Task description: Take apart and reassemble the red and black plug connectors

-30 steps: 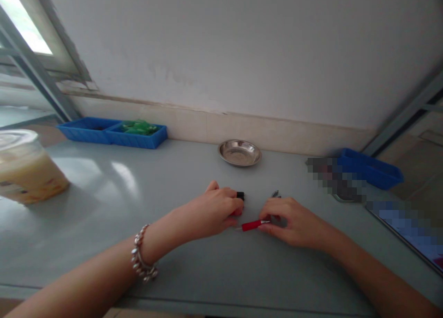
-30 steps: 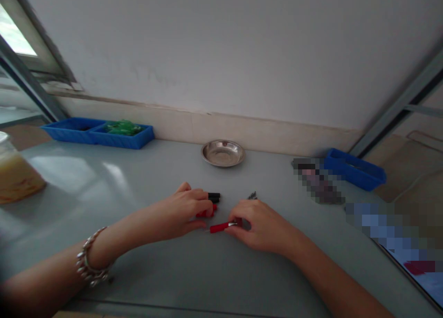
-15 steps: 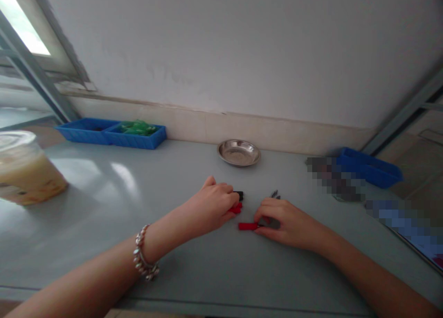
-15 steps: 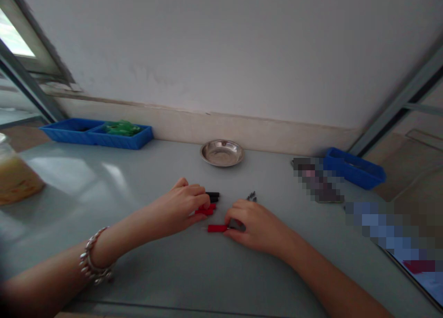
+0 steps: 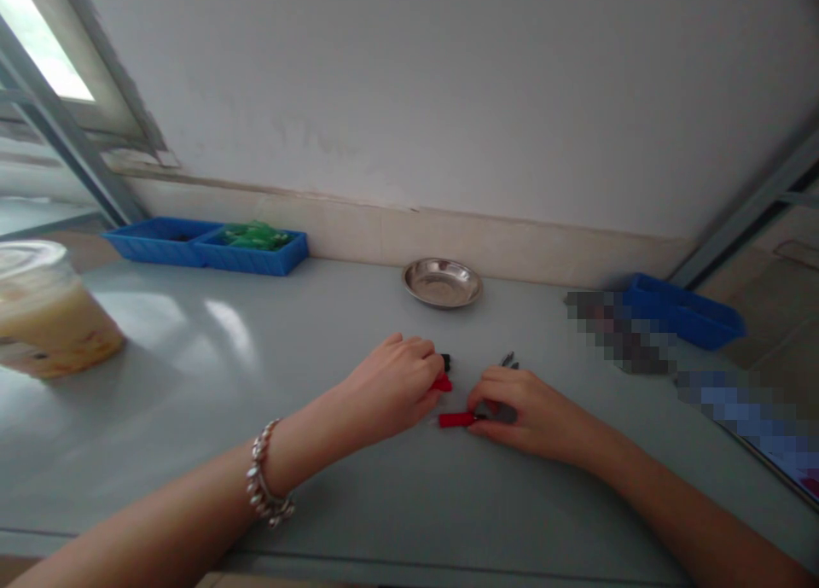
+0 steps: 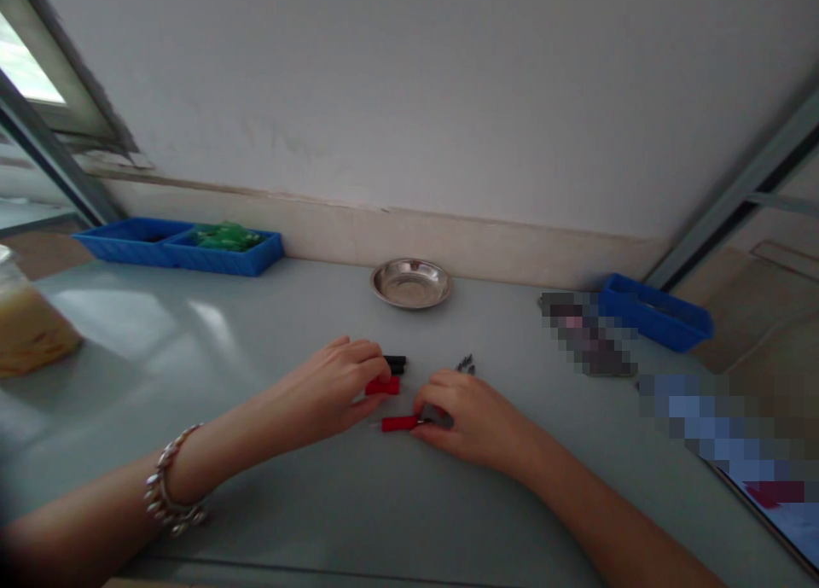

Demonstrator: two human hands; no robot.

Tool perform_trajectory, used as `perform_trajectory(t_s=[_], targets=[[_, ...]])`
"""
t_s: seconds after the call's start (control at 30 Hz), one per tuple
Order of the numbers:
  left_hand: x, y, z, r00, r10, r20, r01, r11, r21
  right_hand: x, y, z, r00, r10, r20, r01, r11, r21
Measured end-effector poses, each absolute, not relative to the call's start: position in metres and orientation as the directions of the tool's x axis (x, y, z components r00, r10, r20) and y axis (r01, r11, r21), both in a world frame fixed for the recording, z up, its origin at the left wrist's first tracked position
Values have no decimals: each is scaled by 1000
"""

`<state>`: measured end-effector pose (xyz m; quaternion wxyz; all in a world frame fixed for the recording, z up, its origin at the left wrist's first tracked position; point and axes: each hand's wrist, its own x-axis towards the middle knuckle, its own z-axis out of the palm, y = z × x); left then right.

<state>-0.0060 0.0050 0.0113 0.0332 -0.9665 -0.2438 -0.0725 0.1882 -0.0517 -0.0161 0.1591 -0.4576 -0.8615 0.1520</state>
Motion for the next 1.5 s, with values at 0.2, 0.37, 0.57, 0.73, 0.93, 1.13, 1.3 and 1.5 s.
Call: perform_trajectory(t_s=[0.2, 0.37, 0.57, 0.73, 0.93, 1.13, 1.3, 1.5], targets=[[-4, 5, 12, 818, 502, 280, 507, -860, 57, 198, -47, -13, -313, 908, 277, 868, 392, -306], [-3, 3, 12, 790, 483, 377, 484, -869, 99, 215, -41, -17, -148, 910, 388, 953, 236, -189], [-2, 3, 8, 800, 444, 405, 442, -891, 103, 222, -35, -27, -200, 934, 296, 958, 250, -143], [1, 2, 7, 811, 441, 385, 440, -893, 96, 223, -31, -31, -222, 953, 205, 955, 255, -151], [2, 0, 6, 816, 438, 377, 427, -897, 117, 218, -32, -25, -184, 936, 300, 938, 258, -230], [3, -3, 3, 799, 472, 372, 427, -881, 201, 200, -42, -10, -128, 933, 336, 669, 332, -665], [2, -4, 0, 809, 471, 353, 438, -882, 173, 190, -46, -14, -91, 954, 285, 469, 294, -833], [2, -5, 0, 761, 530, 374, 490, -847, 206, 188, -46, -13, -31, 959, 282, 360, 274, -892]])
